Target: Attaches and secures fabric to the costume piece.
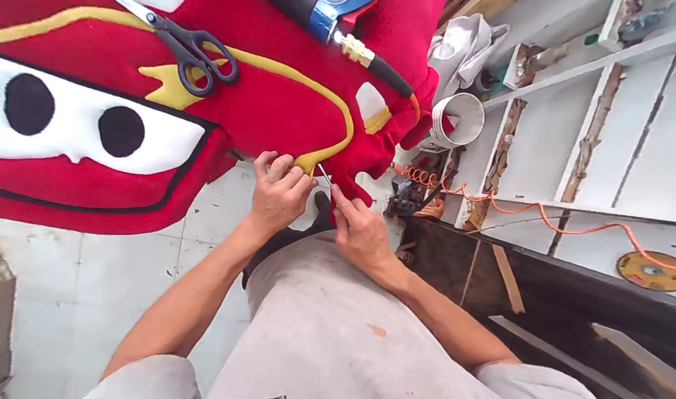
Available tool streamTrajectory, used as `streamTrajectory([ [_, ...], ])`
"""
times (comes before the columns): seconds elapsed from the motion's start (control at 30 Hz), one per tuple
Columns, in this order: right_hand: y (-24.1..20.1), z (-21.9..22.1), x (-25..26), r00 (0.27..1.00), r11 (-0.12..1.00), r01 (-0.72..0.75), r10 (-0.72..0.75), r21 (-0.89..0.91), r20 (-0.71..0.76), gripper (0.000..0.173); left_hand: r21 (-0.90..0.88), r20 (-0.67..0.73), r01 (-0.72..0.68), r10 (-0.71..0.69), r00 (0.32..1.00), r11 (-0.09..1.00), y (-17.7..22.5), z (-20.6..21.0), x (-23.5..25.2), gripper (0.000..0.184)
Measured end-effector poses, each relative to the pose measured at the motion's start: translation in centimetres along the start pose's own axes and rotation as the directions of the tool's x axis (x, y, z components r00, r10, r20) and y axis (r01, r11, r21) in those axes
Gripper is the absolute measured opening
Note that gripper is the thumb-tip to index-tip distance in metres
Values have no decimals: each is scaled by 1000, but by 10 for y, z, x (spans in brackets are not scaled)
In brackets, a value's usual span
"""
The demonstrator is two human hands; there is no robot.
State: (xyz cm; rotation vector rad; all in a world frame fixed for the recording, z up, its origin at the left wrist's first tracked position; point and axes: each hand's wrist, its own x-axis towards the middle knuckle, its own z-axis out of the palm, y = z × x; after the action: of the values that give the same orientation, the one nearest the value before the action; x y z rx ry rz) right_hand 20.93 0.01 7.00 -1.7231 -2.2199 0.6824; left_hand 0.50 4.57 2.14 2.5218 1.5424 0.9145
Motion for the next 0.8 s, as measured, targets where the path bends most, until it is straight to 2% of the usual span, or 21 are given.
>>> streamTrajectory([
  [0.1, -4, -8, -6, 996, 998, -57, 55, 37, 64, 44, 93, 39, -14, 11, 999, 996, 4, -5, 1, 32],
  [0.27, 8, -31, -30, 997, 999, -18, 21, -40, 69, 43, 164, 30, -1, -4, 1000, 987, 1, -9, -1, 33],
  [0.43, 10, -33, -14, 997, 999, 43, -42, -18, 68, 43, 237, 40, 45, -56, 998, 971, 9, -7, -6, 33],
  [0.63, 13, -39, -5, 993, 998, 63, -61, -14, 97, 42, 201, -7, 100, -100, 995, 974, 8, -2, -10, 32],
  [0.8, 17, -44, -1, 990, 997, 81, -79, -13, 114, 41, 143, -54, 137, -130, 990, 980, 7, 0, -12, 23],
])
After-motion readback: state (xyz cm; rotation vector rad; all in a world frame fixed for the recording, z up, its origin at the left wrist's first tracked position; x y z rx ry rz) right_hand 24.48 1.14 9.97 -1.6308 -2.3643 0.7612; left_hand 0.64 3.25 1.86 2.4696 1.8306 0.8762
